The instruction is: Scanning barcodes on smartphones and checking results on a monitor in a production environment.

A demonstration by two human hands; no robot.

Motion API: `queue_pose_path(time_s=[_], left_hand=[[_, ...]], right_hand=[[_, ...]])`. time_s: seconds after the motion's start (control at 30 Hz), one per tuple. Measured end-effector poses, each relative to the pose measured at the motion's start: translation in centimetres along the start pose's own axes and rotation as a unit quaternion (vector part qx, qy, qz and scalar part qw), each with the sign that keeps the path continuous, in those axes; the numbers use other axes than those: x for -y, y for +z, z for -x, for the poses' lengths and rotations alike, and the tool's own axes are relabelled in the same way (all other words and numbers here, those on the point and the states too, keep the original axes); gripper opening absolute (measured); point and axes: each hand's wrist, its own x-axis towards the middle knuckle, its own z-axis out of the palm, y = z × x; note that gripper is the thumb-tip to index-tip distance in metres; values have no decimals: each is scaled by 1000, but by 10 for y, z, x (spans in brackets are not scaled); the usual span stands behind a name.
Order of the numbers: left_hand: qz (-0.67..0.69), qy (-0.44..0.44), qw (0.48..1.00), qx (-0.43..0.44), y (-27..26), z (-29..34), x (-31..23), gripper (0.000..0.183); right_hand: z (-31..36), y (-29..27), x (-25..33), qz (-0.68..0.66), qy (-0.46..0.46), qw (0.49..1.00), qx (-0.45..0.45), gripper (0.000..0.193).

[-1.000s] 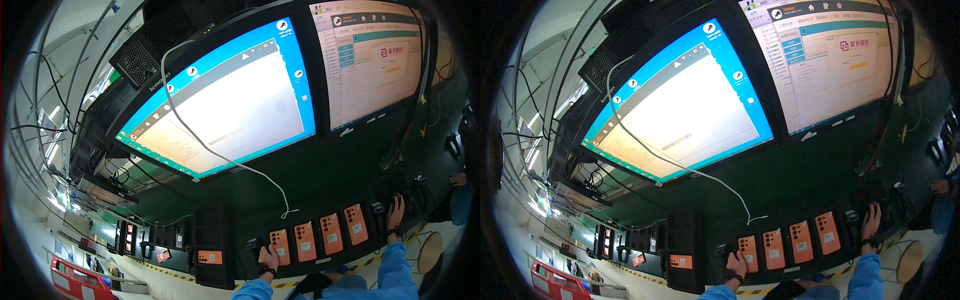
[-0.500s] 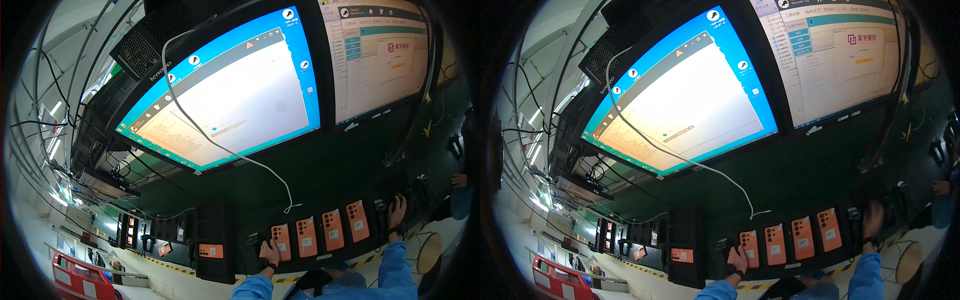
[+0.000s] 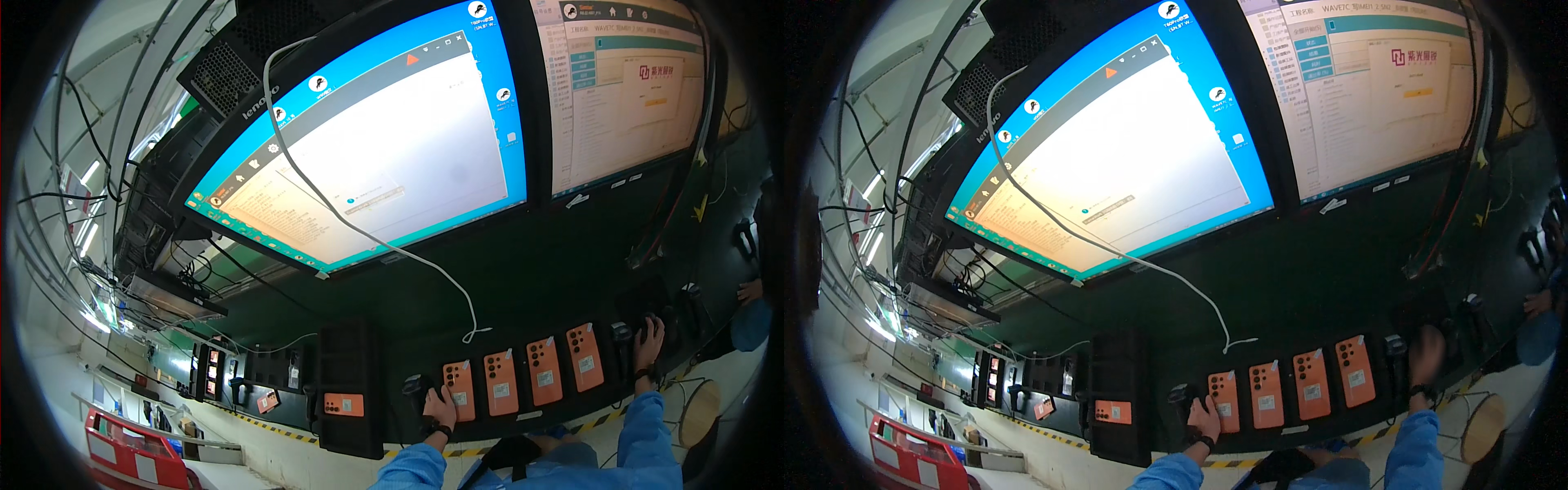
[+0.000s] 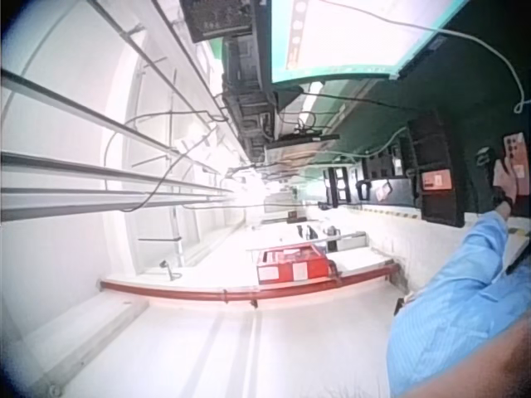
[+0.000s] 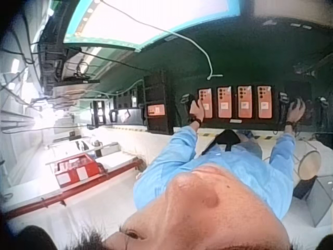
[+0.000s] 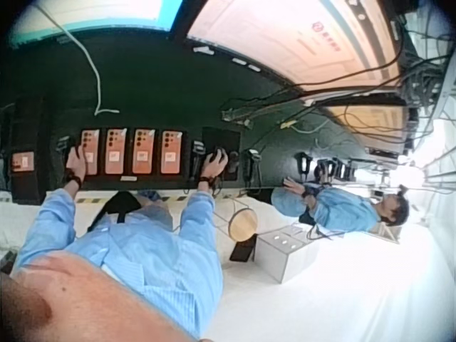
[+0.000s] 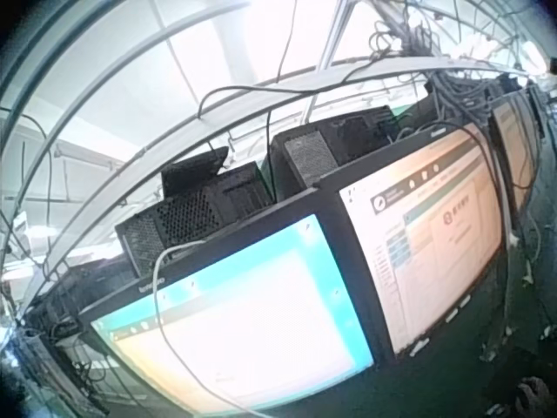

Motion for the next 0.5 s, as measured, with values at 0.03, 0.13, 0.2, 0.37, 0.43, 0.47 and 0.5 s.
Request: queue_pose_path(time_s=[0.03,0.13,0.2,0.37,0.43,0.47,0.5], left_hand=[[1,-6,1000,-2,2,0,1,53],[-3,33,998,-60,8,-2,6,50],[-9,23,998,-55,11,-3,8,51],[-12,17,999,-47,5,-2,4,51],[-13,5,1000,-28,-1,-1,-1,51],[-11,-9,1000,-4,-4,0,-3,53],[-7,-17,1000,18,-6,0,-5,54]], right_hand=[[0,0,0,1,2,1000,-2,44],[0,2,-1,4,-1,1000,-4,44],[1,2,-2,7,-5,1000,-4,44],[0,1,1,15,16,1000,1,42],[-1,-1,4,-1,10,1000,5,42],[-2,-2,6,-4,18,1000,5,41],[-3,-3,7,-11,11,1000,7,41]])
